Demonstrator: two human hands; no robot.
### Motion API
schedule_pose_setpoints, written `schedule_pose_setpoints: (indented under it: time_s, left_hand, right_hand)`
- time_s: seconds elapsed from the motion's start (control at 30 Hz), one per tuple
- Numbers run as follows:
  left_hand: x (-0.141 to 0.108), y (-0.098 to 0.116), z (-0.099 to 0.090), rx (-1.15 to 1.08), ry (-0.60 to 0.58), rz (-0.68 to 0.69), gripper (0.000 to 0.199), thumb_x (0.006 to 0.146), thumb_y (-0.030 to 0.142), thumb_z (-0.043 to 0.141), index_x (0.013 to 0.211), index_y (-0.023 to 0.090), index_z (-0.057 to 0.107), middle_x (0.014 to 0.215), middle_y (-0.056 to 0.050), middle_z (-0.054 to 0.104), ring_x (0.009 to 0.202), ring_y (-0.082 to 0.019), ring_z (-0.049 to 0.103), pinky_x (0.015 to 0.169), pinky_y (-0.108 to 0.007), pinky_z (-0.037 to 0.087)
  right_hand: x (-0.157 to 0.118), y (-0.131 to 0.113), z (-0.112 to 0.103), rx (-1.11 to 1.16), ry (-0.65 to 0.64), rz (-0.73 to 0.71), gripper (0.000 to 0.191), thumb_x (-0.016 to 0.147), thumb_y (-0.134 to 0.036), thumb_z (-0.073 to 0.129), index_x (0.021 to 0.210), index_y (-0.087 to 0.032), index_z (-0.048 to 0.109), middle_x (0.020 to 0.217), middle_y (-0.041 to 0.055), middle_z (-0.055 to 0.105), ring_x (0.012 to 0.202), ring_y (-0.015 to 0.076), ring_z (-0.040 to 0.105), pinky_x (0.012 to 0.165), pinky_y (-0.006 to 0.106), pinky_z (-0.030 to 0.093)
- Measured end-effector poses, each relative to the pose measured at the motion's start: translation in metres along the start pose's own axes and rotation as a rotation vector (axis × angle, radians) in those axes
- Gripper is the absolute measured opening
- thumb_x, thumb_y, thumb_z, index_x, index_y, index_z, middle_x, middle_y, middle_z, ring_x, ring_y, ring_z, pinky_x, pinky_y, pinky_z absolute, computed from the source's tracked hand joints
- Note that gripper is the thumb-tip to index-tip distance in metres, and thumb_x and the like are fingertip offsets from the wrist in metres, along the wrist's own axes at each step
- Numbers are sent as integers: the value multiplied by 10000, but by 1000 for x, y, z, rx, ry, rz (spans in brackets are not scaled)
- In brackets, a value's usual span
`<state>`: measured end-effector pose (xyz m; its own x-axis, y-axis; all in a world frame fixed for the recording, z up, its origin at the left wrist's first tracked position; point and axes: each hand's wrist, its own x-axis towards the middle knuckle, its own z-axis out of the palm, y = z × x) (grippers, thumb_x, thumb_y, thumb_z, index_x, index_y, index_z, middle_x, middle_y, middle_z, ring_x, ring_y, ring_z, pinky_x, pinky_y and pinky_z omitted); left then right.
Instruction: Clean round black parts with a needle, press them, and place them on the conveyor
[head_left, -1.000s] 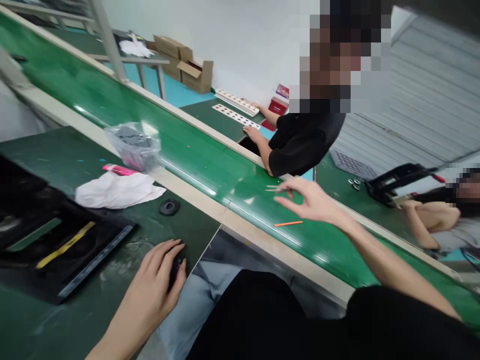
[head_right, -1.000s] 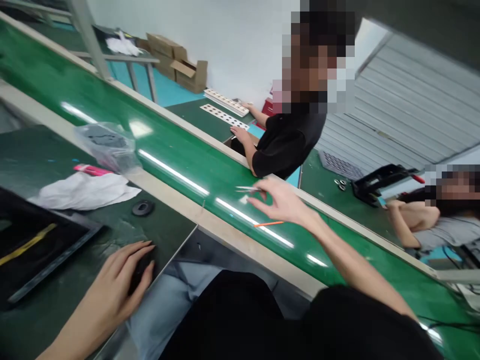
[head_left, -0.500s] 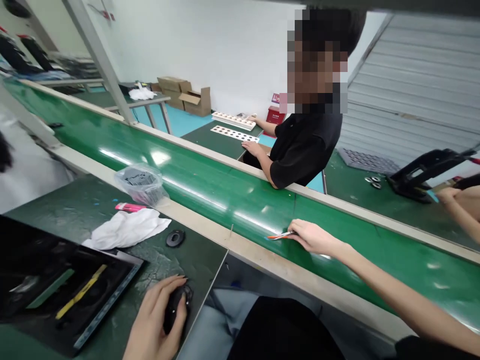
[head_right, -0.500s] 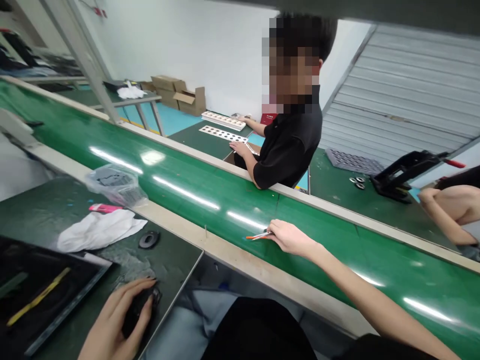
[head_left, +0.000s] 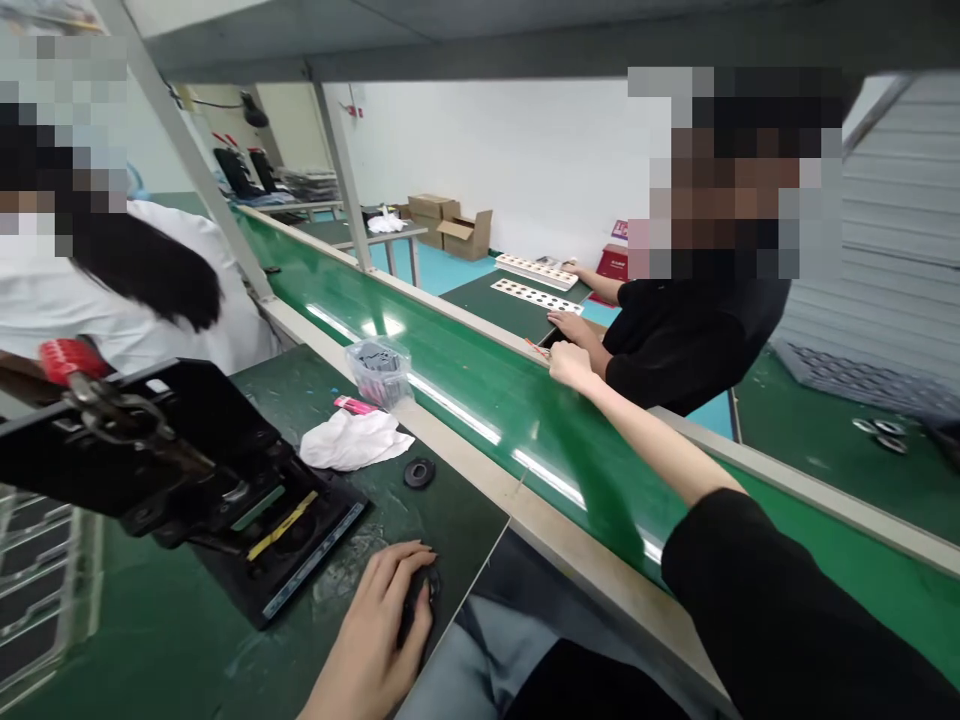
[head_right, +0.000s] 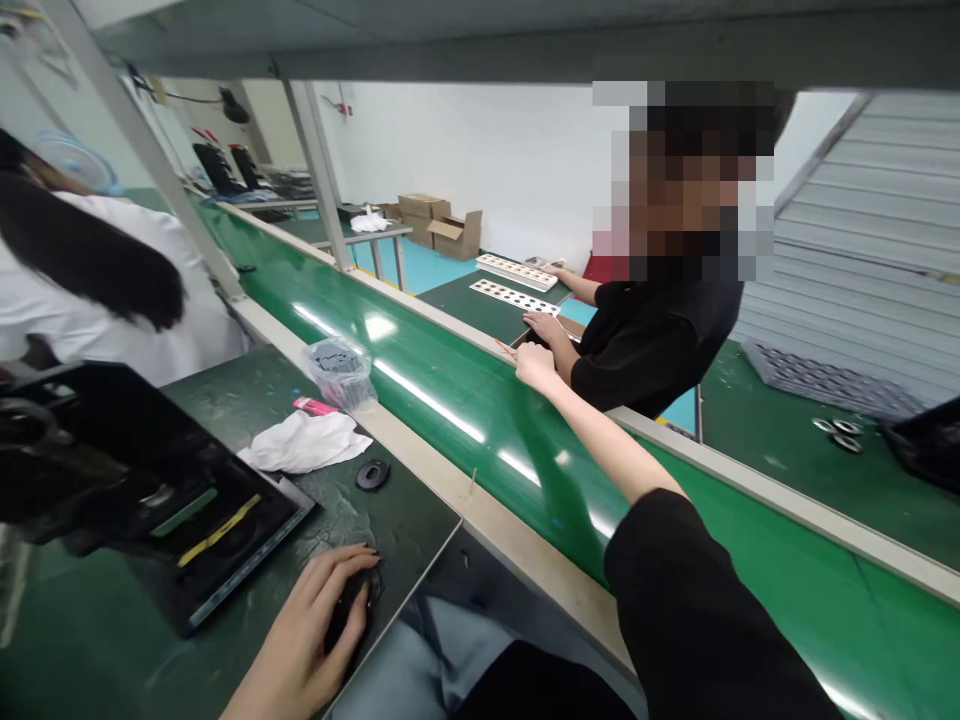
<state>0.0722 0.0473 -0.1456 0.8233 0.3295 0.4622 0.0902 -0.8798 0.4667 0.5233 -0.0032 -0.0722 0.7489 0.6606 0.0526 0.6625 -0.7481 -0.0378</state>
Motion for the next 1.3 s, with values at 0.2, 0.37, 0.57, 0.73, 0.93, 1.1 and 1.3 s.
schedule_pose_setpoints:
  time_s: [0.2, 0.37, 0.57, 0.73, 0.93, 1.1, 1.3]
  left_hand:
    - [-2, 3, 2, -48, -57, -40, 215, 1026, 227, 468, 1211, 257, 573, 1188, -91, 661, 1116, -242, 662, 934, -395, 616]
    - [1, 16, -4, -118, -107, -88, 233, 1036, 191, 420, 1223, 227, 554, 1209, -106, 642, 1170, -239, 624, 1007, -410, 570]
    - [8, 9, -31, -165, -243, -113, 475, 939, 374, 672, 1340, 203, 486, 1240, -107, 658, 1142, -268, 642, 999, -434, 547]
    - [8, 2, -36, -190, -276, -113, 649, 856, 462, 786, 1370, 225, 470, 1225, -72, 686, 1154, -273, 633, 979, -430, 498]
    - [7, 1, -30, -269, -259, -144, 571, 884, 417, 774, 1356, 235, 509, 1191, -45, 733, 1147, -249, 635, 975, -393, 484]
    - [8, -2, -31, -331, -258, -145, 506, 895, 381, 776, 1323, 243, 545, 1220, -40, 729, 1145, -242, 635, 988, -388, 473]
    - [10, -6, -32, -355, -291, -117, 437, 912, 364, 764, 1291, 250, 579, 1261, -31, 716, 1164, -239, 630, 983, -383, 472]
  right_hand:
    - [25, -2, -5, 10, -13, 33, 393, 984, -401, 658, 1292, -161, 616, 1290, 103, 638, 1114, 223, 660, 952, 439, 586]
    - [-16, 14, -9, 34, 107, -38, 313, 1029, -295, 491, 1095, -62, 690, 1134, 228, 722, 1096, 300, 685, 937, 396, 551]
    - [-158, 26, -17, 305, 336, -398, 181, 961, -345, 594, 976, -214, 718, 939, 125, 789, 828, 271, 760, 752, 347, 604]
    - [-278, 1, -4, 576, 135, -480, 200, 951, -357, 648, 1121, -288, 728, 880, 40, 794, 607, 196, 738, 566, 262, 622]
    - [-331, -61, 34, 862, -176, -440, 211, 997, -261, 580, 1162, -210, 701, 995, 57, 772, 804, 147, 762, 657, 164, 609]
    - [-324, -73, 28, 899, -279, -512, 204, 1020, -232, 546, 1181, -222, 672, 903, 31, 694, 744, 115, 677, 617, 177, 551]
    - [-288, -77, 19, 847, -266, -611, 182, 1013, -221, 585, 1135, -227, 720, 958, 43, 710, 846, 140, 703, 723, 221, 580]
